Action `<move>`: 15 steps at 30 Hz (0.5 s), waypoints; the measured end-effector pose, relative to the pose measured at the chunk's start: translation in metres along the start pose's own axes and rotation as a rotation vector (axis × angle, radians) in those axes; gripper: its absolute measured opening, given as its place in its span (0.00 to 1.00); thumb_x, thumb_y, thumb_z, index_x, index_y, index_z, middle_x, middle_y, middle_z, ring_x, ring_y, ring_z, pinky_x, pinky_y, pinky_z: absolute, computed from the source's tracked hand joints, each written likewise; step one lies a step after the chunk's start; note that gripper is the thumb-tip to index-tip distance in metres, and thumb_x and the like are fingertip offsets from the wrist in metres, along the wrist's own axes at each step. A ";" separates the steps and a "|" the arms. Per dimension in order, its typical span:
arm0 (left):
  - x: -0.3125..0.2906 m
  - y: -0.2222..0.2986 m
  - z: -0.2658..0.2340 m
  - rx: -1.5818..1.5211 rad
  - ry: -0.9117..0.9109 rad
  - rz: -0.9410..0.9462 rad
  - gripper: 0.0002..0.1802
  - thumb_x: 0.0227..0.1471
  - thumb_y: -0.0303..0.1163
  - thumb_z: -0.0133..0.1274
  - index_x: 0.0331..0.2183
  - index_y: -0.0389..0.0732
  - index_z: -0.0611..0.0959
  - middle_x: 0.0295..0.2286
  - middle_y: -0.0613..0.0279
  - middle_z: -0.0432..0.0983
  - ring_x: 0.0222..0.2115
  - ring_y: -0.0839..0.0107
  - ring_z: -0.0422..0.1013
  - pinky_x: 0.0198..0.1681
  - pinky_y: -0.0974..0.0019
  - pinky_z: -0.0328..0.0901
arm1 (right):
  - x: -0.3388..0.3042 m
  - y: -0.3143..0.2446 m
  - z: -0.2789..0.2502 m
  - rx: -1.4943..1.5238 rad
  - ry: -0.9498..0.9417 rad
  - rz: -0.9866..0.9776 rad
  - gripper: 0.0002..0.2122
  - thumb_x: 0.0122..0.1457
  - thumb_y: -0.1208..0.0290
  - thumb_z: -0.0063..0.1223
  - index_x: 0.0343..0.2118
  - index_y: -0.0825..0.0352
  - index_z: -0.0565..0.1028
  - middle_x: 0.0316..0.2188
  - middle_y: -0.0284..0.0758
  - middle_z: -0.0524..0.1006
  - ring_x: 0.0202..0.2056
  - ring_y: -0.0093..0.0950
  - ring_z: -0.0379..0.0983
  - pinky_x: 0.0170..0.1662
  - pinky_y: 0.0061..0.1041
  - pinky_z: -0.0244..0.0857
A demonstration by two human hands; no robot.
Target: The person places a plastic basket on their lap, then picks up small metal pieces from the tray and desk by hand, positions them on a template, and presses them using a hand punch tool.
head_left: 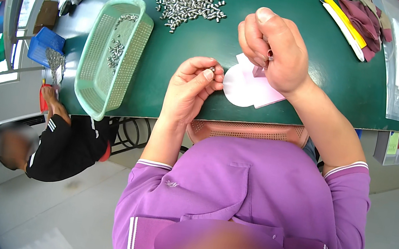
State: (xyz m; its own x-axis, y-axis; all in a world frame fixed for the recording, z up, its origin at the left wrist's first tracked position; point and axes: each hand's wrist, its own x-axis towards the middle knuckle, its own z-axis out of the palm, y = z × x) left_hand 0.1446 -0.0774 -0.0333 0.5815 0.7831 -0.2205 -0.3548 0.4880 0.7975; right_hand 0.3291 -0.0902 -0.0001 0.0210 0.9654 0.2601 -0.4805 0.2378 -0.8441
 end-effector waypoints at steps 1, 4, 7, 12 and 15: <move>0.000 0.002 0.000 0.118 0.037 0.087 0.11 0.48 0.22 0.46 0.38 0.37 0.72 0.30 0.60 0.69 0.31 0.73 0.67 0.33 0.73 0.66 | 0.000 0.000 0.000 0.000 -0.004 -0.001 0.21 0.58 0.62 0.26 0.08 0.63 0.55 0.08 0.29 0.56 0.13 0.16 0.45 0.17 0.15 0.44; 0.002 0.021 0.000 0.510 0.186 0.308 0.11 0.47 0.21 0.47 0.37 0.34 0.73 0.29 0.59 0.71 0.29 0.74 0.68 0.33 0.73 0.66 | 0.000 0.000 -0.002 0.018 -0.008 -0.010 0.21 0.58 0.62 0.25 0.08 0.63 0.55 0.08 0.29 0.56 0.13 0.16 0.46 0.17 0.16 0.44; 0.006 0.057 -0.029 1.004 0.454 0.630 0.08 0.47 0.24 0.48 0.34 0.34 0.75 0.30 0.60 0.73 0.28 0.77 0.69 0.33 0.75 0.64 | -0.001 0.000 -0.002 0.006 0.006 -0.014 0.21 0.58 0.62 0.25 0.08 0.63 0.54 0.08 0.29 0.55 0.13 0.16 0.46 0.17 0.16 0.44; 0.011 0.114 -0.077 1.710 0.846 0.651 0.10 0.43 0.26 0.51 0.33 0.40 0.78 0.32 0.60 0.72 0.30 0.70 0.69 0.33 0.70 0.64 | -0.001 -0.001 0.000 -0.013 -0.010 -0.018 0.21 0.58 0.61 0.25 0.09 0.63 0.55 0.08 0.29 0.56 0.14 0.17 0.46 0.18 0.16 0.45; 0.021 0.108 -0.067 1.872 0.768 0.781 0.11 0.42 0.25 0.52 0.33 0.42 0.78 0.32 0.59 0.71 0.32 0.66 0.68 0.33 0.68 0.64 | -0.001 -0.002 0.000 -0.010 -0.007 0.005 0.21 0.57 0.61 0.25 0.08 0.63 0.55 0.08 0.29 0.56 0.14 0.17 0.46 0.18 0.16 0.45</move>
State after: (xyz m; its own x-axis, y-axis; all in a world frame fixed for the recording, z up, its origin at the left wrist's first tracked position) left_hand 0.0692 0.0177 0.0106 0.2160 0.7749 0.5941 0.9030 -0.3900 0.1804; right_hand 0.3302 -0.0913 0.0011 0.0124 0.9657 0.2595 -0.4718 0.2345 -0.8499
